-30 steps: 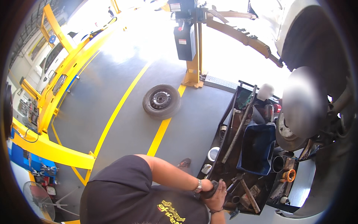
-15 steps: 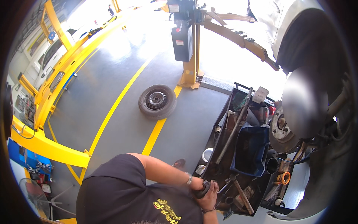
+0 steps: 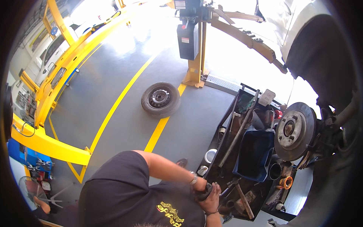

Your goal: The person removes a brake caliper from a vehicle, retrieves sandpaper and a spray can from a tool cabinet, then sands and sprays the caliper. The person manipulates the caliper and tools by hand throughout the process.

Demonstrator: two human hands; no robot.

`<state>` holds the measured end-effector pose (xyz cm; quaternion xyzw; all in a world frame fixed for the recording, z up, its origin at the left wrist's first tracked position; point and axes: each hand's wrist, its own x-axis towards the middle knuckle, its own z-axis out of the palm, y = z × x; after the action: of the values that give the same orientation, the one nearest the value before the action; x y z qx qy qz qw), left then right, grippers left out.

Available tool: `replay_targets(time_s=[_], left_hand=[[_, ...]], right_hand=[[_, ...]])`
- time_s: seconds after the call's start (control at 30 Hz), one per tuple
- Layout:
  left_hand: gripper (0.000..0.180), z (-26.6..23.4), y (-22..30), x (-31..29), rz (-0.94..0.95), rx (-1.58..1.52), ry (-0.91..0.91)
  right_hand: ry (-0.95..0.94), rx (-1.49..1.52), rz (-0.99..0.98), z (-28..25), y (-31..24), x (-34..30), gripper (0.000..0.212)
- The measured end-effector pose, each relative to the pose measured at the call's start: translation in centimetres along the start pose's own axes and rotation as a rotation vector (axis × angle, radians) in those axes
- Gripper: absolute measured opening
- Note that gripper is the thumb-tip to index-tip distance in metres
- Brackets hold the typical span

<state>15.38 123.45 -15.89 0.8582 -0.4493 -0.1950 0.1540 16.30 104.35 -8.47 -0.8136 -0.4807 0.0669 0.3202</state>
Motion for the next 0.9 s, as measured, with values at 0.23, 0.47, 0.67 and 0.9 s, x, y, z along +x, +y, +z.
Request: replay_targets(time_s=[0.23,0.47,0.67,0.9], left_hand=[[0.024,0.5,0.1,1.3,-0.24,-0.473,-0.437],[0.035,-2.1,1.2,-1.4,-0.414,-0.595,-0.075],[0.031,-2.9,2.6,-1.5,-0.56,-0.723,0.044],[0.039,-6.0,1.8,-3.4,-0.322,-0.521,-0.162]], right_hand=[[-0.047,0.049,0.03,-0.6,0.2,-0.2,0.111],[-0.125,0.013,0.019,-0.5,0.7,-0.7,0.112],[-0.024,0.039,-0.016,-0.5,1.1,-0.9,0.111],[-0.095,0.091,0.039,-1.9,1.0,-0.8,0.111]])
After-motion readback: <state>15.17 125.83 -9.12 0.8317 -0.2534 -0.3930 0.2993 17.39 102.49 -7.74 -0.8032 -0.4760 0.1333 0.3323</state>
